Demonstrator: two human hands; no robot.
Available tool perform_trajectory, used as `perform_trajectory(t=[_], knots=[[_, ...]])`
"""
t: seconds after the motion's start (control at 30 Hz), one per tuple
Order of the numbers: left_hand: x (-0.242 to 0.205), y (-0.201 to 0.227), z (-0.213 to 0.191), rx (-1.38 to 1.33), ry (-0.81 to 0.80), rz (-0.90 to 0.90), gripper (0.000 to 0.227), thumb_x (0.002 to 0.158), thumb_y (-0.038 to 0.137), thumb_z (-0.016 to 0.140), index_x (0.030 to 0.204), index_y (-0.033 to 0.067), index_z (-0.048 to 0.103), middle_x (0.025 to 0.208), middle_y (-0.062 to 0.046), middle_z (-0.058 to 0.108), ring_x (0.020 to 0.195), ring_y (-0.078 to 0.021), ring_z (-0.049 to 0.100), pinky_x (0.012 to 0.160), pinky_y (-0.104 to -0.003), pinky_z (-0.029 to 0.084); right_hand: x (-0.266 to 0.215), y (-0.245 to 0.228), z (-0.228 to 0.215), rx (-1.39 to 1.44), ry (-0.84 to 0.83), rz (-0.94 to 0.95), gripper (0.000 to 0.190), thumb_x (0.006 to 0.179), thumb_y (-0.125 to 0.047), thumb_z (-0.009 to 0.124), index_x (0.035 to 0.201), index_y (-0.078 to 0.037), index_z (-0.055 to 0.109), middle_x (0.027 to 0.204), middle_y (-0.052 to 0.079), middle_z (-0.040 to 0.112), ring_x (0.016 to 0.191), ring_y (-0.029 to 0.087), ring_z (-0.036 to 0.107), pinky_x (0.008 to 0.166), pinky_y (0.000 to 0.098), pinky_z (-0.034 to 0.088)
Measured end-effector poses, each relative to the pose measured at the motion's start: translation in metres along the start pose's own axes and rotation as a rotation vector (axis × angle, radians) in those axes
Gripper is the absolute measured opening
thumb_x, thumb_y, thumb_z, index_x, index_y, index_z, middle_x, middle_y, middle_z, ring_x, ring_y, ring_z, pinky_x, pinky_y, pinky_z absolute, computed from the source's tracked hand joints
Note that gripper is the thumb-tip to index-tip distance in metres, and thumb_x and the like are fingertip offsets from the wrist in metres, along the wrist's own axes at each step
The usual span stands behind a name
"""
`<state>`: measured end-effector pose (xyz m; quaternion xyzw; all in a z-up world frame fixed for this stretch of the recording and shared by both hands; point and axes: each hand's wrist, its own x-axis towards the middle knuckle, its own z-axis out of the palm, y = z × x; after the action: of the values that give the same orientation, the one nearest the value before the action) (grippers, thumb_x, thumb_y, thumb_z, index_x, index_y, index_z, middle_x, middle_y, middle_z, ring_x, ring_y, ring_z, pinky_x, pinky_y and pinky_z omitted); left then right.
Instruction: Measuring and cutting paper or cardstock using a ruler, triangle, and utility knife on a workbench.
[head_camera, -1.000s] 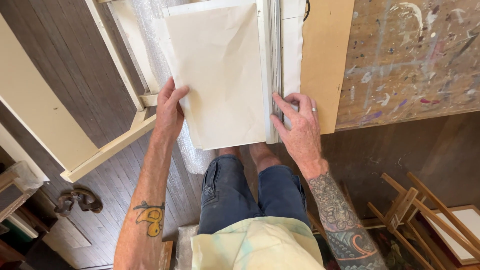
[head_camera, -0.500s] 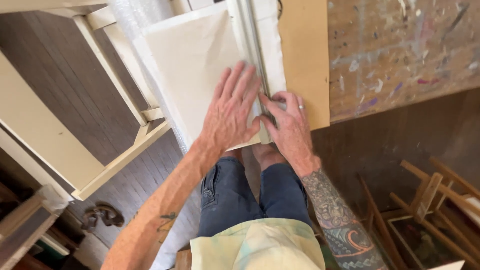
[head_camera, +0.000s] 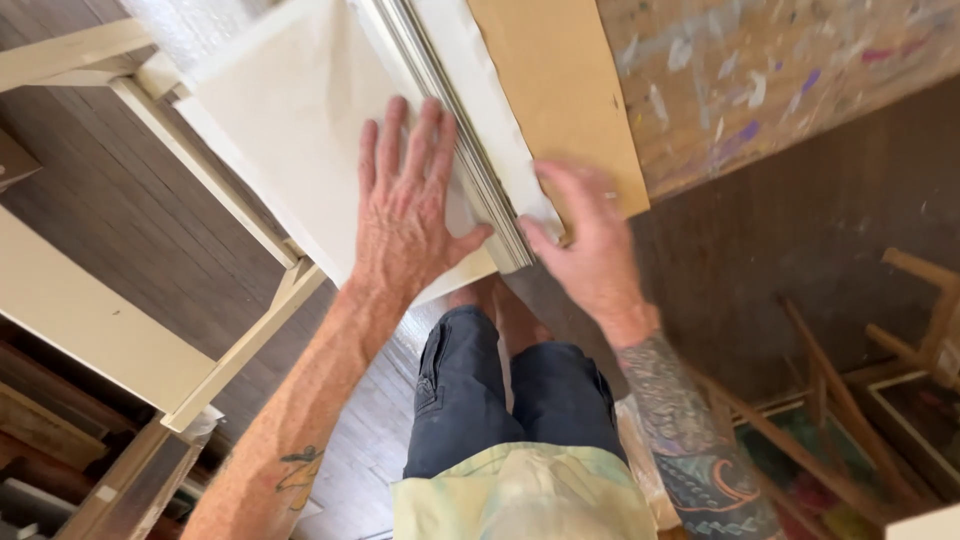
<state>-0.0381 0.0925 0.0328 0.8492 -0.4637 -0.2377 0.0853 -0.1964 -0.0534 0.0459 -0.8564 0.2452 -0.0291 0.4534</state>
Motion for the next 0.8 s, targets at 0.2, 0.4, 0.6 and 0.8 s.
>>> perform_trajectory(t=[0.2,0.4,0.6,0.8], knots=[[0.002,-0.001,0.0,0.129,-0.11,-0.002,0.128,0.079,0.079,0.076,0.165,0.0026,0.02,0.171,-0.022,0.015,0.157,-0.0414,0.009,0.128,-0.059,0.007,-0.055,0.019,-0.017,-0.05,0.124,-0.015,0.025,0.095,0.002,0.073,0.12,0.004,0.068,0.118,0.016,0.066,0.111,0.031,0.062,0.099,0.0418,0.05],[0.001,-0.002,0.0,0.129,-0.044,0.033,0.131,0.076,0.073,0.088,0.163,0.0,0.022,0.168,-0.024,0.024,0.156,-0.042,0.014,0.128,-0.059,0.013,-0.08,0.01,0.012,0.123,0.16,0.128,0.028,0.09,-0.005,0.083,0.114,-0.003,0.068,0.105,0.011,0.072,0.096,0.022,0.069,0.092,0.0344,0.057],[0.0,-0.001,-0.002,0.102,0.009,0.067,0.127,0.074,0.066,0.094,0.158,-0.0052,0.032,0.164,-0.026,0.03,0.153,-0.0445,0.018,0.126,-0.06,0.016,-0.087,0.013,0.029,0.181,0.235,0.155,0.02,0.092,-0.005,0.081,0.108,-0.003,0.07,0.099,0.009,0.075,0.088,0.018,0.071,0.087,0.0325,0.06],[0.001,-0.001,0.0,0.087,0.054,0.076,0.126,0.069,0.063,0.098,0.154,-0.0055,0.035,0.16,-0.024,0.034,0.15,-0.0457,0.023,0.125,-0.06,0.02,-0.087,0.014,0.037,0.226,0.275,0.152,0.012,0.093,-0.004,0.079,0.104,-0.003,0.073,0.099,0.008,0.076,0.083,0.018,0.072,0.079,0.0298,0.061]])
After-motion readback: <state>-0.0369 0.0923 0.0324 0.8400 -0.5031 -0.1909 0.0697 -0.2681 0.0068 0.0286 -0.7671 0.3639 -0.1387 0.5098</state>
